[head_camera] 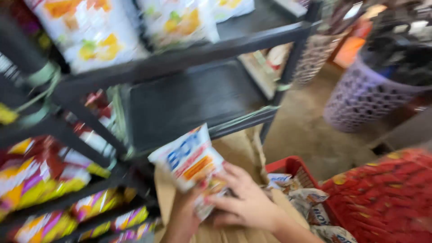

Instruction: Cleaning individual snack bags with a cloth and organizing them onto a grocery shelf.

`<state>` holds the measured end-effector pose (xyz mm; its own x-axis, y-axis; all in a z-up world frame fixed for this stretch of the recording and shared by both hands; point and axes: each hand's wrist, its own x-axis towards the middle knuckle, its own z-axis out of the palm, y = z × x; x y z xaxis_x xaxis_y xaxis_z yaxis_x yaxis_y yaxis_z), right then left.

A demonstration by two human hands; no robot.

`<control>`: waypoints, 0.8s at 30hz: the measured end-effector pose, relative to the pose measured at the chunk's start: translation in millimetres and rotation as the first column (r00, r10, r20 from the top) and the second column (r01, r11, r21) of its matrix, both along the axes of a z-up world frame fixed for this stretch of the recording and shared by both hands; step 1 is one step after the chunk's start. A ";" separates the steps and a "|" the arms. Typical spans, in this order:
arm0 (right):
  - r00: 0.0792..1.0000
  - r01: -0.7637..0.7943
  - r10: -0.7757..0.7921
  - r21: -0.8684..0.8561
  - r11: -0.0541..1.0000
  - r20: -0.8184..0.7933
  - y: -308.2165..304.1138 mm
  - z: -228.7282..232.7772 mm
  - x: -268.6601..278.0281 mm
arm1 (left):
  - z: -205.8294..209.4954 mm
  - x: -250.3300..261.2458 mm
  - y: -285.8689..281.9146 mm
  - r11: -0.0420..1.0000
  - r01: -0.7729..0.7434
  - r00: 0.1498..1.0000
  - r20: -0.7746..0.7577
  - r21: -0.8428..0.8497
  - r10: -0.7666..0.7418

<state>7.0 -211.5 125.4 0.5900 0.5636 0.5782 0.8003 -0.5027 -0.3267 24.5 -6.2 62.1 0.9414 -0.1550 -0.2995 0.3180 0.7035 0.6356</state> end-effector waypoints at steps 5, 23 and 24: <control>0.853 -0.021 0.315 0.575 0.818 -0.417 5.8 20.5 -4.8 | -96.2 14.4 29.7 0.968 0.225 0.924 0.292 0.111 -0.248; 0.463 0.640 0.708 0.754 0.148 -0.533 -16.1 -46.9 -6.4 | -309.5 191.3 87.5 0.722 0.560 0.776 0.563 -0.405 -0.285; 0.493 0.655 0.663 0.742 0.143 -0.563 -17.5 -55.2 -5.0 | -304.1 182.1 89.7 0.752 0.542 0.778 0.562 -0.374 -0.281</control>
